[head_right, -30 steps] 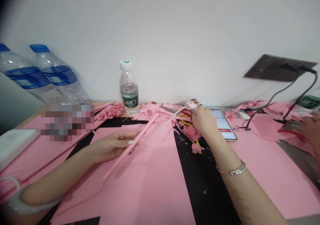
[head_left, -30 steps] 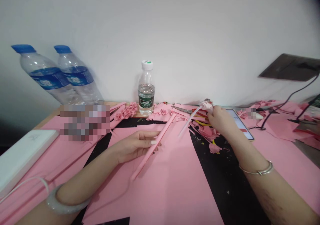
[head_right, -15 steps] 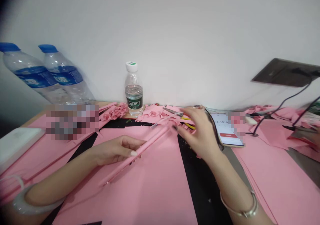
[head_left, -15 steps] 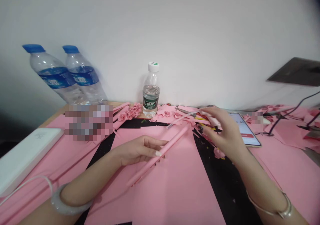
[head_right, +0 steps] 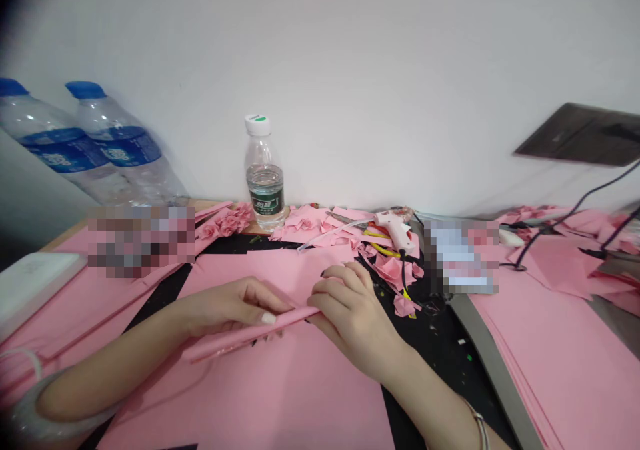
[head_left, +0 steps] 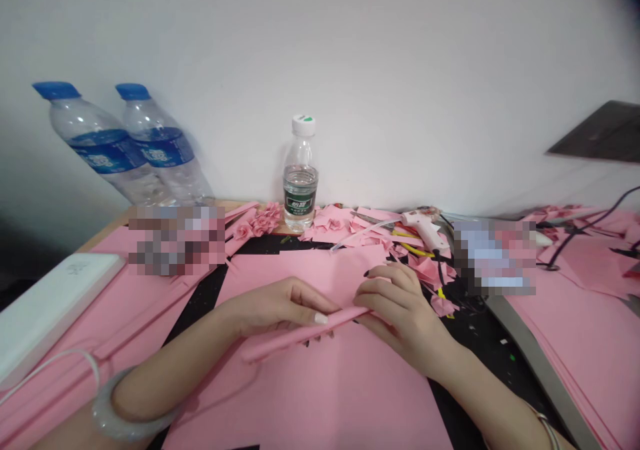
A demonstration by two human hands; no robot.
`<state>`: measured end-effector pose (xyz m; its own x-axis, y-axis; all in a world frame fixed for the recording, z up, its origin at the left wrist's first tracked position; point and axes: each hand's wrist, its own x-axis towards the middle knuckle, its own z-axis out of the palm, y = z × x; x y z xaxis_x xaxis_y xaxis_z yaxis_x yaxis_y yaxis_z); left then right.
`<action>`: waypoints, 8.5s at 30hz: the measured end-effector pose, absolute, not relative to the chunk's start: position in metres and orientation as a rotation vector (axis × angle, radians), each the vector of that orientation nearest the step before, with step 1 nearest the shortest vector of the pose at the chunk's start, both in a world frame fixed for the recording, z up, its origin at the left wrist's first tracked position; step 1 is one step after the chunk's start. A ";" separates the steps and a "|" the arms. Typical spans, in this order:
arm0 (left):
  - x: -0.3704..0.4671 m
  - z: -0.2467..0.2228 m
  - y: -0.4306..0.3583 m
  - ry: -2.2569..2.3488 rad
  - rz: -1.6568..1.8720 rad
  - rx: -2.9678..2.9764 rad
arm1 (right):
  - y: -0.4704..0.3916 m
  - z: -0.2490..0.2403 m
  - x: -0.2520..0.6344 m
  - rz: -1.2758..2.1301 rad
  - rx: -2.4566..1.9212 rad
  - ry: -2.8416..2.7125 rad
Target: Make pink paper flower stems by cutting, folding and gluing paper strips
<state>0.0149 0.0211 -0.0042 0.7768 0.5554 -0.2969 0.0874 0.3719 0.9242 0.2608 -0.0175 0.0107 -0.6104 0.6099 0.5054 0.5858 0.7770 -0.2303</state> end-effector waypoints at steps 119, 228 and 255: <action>0.041 -0.011 -0.003 1.074 0.974 1.157 | -0.008 -0.003 0.279 0.282 -1.081 -2.210; 0.030 -0.020 0.012 1.003 1.108 1.033 | -0.003 0.010 0.296 0.758 -1.021 -2.225; 0.028 -0.017 0.011 1.065 1.126 1.133 | 0.020 0.005 0.325 -0.158 -1.524 -1.717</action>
<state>0.0280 0.0105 -0.0172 0.1255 0.9905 -0.0568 -0.1123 0.0711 0.9911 0.3245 0.0201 0.0046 0.0637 0.7725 0.6318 0.8751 0.2612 -0.4075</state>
